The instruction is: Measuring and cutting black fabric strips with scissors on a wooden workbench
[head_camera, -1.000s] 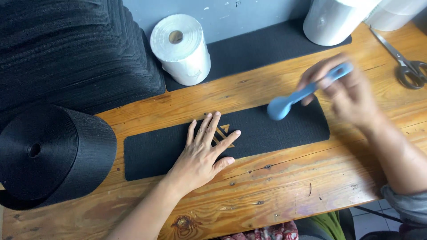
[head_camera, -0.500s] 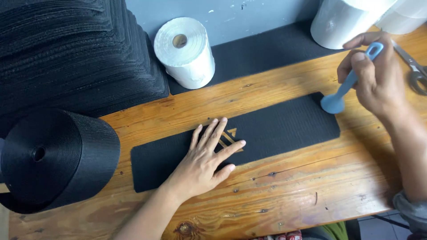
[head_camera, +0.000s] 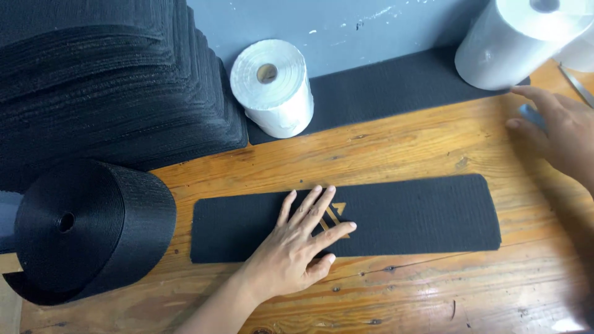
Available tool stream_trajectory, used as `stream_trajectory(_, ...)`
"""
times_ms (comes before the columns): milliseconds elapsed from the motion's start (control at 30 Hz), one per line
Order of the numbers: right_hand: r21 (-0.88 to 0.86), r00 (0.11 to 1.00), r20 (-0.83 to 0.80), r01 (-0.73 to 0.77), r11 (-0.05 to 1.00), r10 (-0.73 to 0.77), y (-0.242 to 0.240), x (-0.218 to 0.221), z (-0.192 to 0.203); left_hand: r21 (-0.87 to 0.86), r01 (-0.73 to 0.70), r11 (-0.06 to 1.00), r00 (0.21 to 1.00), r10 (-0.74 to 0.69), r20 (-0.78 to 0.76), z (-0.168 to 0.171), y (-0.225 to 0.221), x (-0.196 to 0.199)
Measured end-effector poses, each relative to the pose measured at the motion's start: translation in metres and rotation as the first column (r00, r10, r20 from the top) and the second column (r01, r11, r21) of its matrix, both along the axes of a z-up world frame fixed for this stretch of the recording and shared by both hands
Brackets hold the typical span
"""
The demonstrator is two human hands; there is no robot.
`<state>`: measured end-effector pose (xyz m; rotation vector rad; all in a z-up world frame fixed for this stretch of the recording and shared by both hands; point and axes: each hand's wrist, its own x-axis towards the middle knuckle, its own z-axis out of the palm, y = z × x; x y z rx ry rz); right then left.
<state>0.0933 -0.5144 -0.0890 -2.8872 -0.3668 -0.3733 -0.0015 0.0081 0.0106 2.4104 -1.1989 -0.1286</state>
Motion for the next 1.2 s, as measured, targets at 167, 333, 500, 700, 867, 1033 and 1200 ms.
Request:
stream_trajectory(167, -0.105, 0.988, 0.149, -0.013, 0.994, 0.029, -0.005, -0.005, -0.019, -0.059, -0.017, 0.998, 1.000, 0.017, -0.004, -0.005, 0.000, -0.002)
stream_trajectory(333, -0.079, 0.992, 0.123, -0.023, 0.997, 0.033, -0.004, -0.008, -0.022, -0.025, -0.012, 1.000, 1.000, 0.012, 0.008, -0.004, -0.001, -0.001)
stream_trajectory(500, -0.188, 0.978, 0.207, 0.003, 0.982, 0.037, -0.008, -0.002, -0.026, -0.009, -0.015, 1.000, 0.999, 0.015, 0.036, -0.008, -0.002, -0.004)
stream_trajectory(700, -0.238, 0.984, 0.177, 0.056, 0.970, -0.014, 0.007, -0.006, -0.008, -0.015, 0.004, 1.000, 0.997, -0.003, 0.083, -0.006, 0.002, -0.001)
stream_trajectory(867, -0.332, 0.981, 0.150, 0.171, 0.928, -0.127, 0.026, -0.014, 0.009, 0.031, -0.206, 0.978, 0.908, 0.180, 0.379, 0.035, 0.020, 0.008)
stream_trajectory(1033, -0.282, 0.986, 0.111, 0.151, 0.947, -0.124, 0.066, -0.027, 0.058, -0.146, -0.544, 0.826, 0.700, 0.543, 0.464, 0.088, 0.072, -0.027)
stream_trajectory(1200, 0.099, 0.961, 0.171, -0.235, 0.967, 0.216, 0.136, -0.042, 0.103, -0.296, -0.837, 0.459, 0.297, 0.837, 0.459, 0.041, 0.142, -0.077)
